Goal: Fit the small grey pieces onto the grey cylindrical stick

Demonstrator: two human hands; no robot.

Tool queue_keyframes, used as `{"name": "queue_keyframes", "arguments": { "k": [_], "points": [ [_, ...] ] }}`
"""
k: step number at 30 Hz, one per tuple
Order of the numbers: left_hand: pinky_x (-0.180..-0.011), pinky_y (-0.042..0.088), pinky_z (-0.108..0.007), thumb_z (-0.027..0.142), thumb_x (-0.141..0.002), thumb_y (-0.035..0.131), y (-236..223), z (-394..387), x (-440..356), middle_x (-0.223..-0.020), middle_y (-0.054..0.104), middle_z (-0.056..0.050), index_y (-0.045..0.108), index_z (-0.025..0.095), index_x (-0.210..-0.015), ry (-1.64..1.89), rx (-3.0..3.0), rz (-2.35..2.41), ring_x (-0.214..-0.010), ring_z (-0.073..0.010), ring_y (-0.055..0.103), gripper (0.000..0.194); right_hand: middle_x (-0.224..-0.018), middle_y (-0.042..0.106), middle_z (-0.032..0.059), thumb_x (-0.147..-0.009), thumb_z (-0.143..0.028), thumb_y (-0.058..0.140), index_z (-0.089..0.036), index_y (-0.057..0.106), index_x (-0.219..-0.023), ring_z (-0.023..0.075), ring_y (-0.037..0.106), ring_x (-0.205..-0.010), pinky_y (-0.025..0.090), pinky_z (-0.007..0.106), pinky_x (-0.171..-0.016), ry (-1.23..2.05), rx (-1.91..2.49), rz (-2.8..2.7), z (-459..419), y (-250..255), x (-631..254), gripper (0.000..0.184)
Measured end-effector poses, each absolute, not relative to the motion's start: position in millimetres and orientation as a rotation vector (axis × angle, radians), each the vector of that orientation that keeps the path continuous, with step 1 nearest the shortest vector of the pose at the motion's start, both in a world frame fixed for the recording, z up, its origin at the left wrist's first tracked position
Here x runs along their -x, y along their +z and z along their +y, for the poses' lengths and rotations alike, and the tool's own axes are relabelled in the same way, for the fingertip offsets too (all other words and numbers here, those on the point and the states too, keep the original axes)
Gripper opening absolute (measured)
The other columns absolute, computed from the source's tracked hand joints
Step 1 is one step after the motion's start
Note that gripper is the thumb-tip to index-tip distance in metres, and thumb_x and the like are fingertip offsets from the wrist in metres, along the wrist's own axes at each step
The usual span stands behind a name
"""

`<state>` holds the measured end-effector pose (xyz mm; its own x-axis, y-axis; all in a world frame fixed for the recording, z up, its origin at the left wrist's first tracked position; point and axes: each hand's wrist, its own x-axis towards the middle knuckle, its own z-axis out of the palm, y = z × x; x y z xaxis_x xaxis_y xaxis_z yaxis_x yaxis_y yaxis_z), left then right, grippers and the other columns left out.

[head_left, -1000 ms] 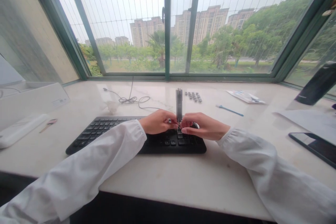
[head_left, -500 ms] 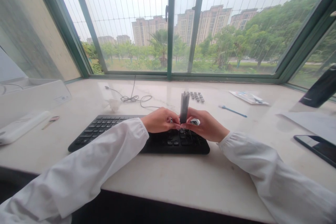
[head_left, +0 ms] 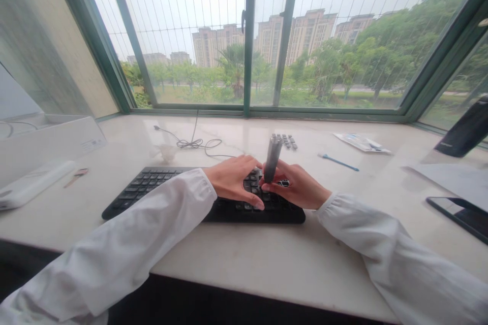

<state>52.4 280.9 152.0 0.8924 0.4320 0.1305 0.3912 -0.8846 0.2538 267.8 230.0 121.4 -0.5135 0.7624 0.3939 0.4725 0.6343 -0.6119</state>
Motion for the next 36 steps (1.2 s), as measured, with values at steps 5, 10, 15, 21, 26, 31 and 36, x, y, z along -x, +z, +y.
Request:
{"name": "queue_keyframes", "arguments": {
  "k": [5, 10, 15, 21, 26, 31, 36],
  "points": [
    [-0.108, 0.033, -0.047, 0.075, -0.06, 0.071, 144, 275, -55, -0.139, 0.045, -0.012, 0.034, 0.028, -0.142, 0.152, -2.859, 0.498, -0.128, -0.0346, 0.044, 0.102, -0.097, 0.073, 0.0017, -0.091, -0.03, 0.058, -0.023, 0.048, -0.105, 0.0163, 0.071, -0.081, 0.06, 0.025, -0.068, 0.551, 0.876, -2.125, 227, 113, -262, 0.019],
    [-0.107, 0.033, -0.049, 0.08, -0.057, 0.067, 137, 272, -57, -0.141, 0.043, -0.014, 0.034, 0.024, -0.143, 0.124, -2.908, 0.587, -0.127, -0.0372, 0.044, 0.108, -0.106, 0.07, 0.004, -0.093, -0.025, 0.055, -0.023, 0.045, -0.102, 0.0164, 0.07, -0.085, 0.061, 0.023, -0.065, 0.52, 0.844, -2.104, 225, 110, -259, 0.014],
    [-0.106, 0.034, -0.049, 0.083, -0.055, 0.065, 136, 273, -57, -0.142, 0.041, -0.015, 0.034, 0.023, -0.144, 0.088, -2.931, 0.619, -0.128, -0.038, 0.042, 0.111, -0.108, 0.07, 0.0054, -0.094, -0.025, 0.053, -0.023, 0.045, -0.109, 0.017, 0.072, -0.083, 0.056, 0.018, -0.053, 0.463, 0.876, -2.12, 224, 109, -261, 0.017],
    [-0.107, 0.034, -0.048, 0.087, -0.056, 0.06, 136, 274, -56, -0.144, 0.039, -0.017, 0.033, 0.021, -0.144, 0.068, -2.949, 0.621, -0.131, -0.0377, 0.04, 0.113, -0.106, 0.07, 0.0053, -0.094, -0.026, 0.053, -0.023, 0.045, -0.112, 0.0157, 0.072, -0.077, 0.057, 0.019, -0.054, 0.448, 0.876, -2.123, 223, 108, -261, 0.019],
    [-0.106, 0.033, -0.048, 0.084, -0.058, 0.062, 138, 272, -57, -0.146, 0.037, -0.016, 0.03, 0.023, -0.146, 0.027, -2.956, 0.631, -0.131, -0.0382, 0.04, 0.112, -0.102, 0.069, 0.0044, -0.094, -0.025, 0.053, -0.023, 0.046, -0.11, 0.016, 0.071, -0.078, 0.06, 0.023, -0.063, 0.432, 0.857, -2.129, 223, 108, -261, 0.018],
    [-0.106, 0.032, -0.048, 0.08, -0.059, 0.065, 138, 272, -57, -0.145, 0.038, -0.016, 0.028, 0.023, -0.147, 0.029, -2.952, 0.633, -0.131, -0.0386, 0.04, 0.112, -0.1, 0.069, 0.0039, -0.094, -0.027, 0.053, -0.023, 0.047, -0.109, 0.015, 0.07, -0.072, 0.058, 0.022, -0.058, 0.461, 0.877, -2.117, 224, 107, -261, 0.017],
    [-0.107, 0.031, -0.048, 0.08, -0.059, 0.065, 135, 273, -57, -0.146, 0.037, -0.017, 0.027, 0.022, -0.148, 0.026, -2.955, 0.654, -0.132, -0.0384, 0.039, 0.113, -0.106, 0.07, 0.0053, -0.094, -0.032, 0.053, -0.023, 0.046, -0.114, 0.0176, 0.069, -0.083, 0.059, 0.025, -0.062, 0.573, 0.885, -2.055, 228, 106, -260, 0.023]
  ]
}}
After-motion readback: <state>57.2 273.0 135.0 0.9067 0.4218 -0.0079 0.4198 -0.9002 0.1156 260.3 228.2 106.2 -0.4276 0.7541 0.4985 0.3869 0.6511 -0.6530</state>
